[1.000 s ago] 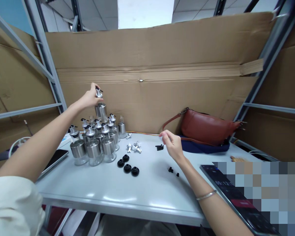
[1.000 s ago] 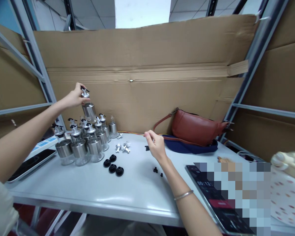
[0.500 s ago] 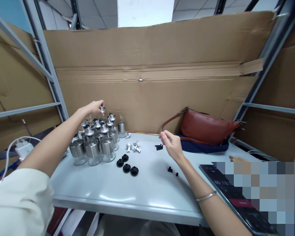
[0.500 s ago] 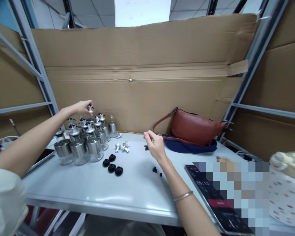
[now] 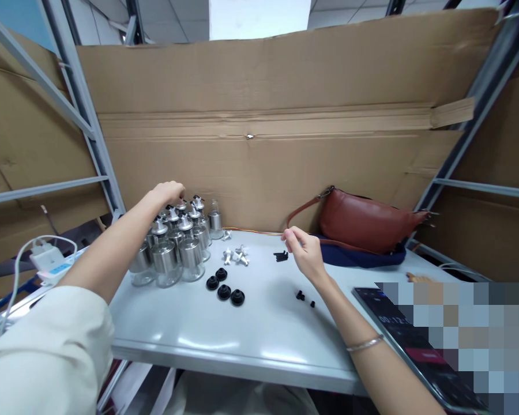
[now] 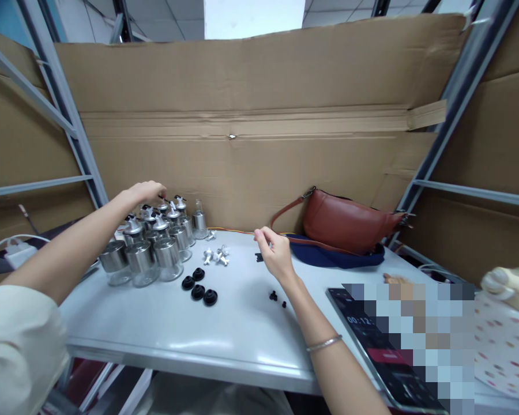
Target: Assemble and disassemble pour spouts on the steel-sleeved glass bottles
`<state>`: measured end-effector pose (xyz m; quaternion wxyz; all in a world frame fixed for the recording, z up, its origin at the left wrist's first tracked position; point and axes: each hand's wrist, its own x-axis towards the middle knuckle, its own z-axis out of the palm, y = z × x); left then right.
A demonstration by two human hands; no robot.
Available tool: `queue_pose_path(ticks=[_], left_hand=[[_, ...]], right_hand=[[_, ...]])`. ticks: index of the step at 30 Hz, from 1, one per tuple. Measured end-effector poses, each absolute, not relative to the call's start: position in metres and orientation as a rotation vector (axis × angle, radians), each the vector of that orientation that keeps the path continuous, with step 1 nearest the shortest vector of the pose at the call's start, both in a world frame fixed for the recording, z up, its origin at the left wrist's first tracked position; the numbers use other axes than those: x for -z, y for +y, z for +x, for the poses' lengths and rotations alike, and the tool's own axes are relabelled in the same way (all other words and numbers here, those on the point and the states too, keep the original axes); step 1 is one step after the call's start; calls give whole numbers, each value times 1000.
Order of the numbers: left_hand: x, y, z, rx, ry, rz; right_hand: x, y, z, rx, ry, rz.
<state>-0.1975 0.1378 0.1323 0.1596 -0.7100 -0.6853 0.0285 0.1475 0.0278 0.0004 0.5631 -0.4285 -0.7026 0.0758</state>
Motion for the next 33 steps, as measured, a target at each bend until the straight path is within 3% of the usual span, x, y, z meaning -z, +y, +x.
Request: queue_pose_path(ticks=[7, 12, 14, 22, 30, 33], left_hand=[[-145, 125, -176, -23, -1908, -1956], [-126, 67, -117, 710, -1380, -1989], [-99, 45, -90, 801, -1165, -2285], [18, 54, -57, 590, -1044, -2868], [9, 50, -82, 652, -1274, -3228], [0, 48, -89, 458, -1293, -3449]], right_hand=[[-1, 28, 147, -189, -1652, -1025], [2, 36, 153, -233, -1735, -1111], [5, 41, 158, -268, -1857, -1181], [7, 47, 183, -672, -2182, -1440], [7, 43, 200, -1002, -2381, -1426], [10, 45, 200, -1021, -2380, -1431]])
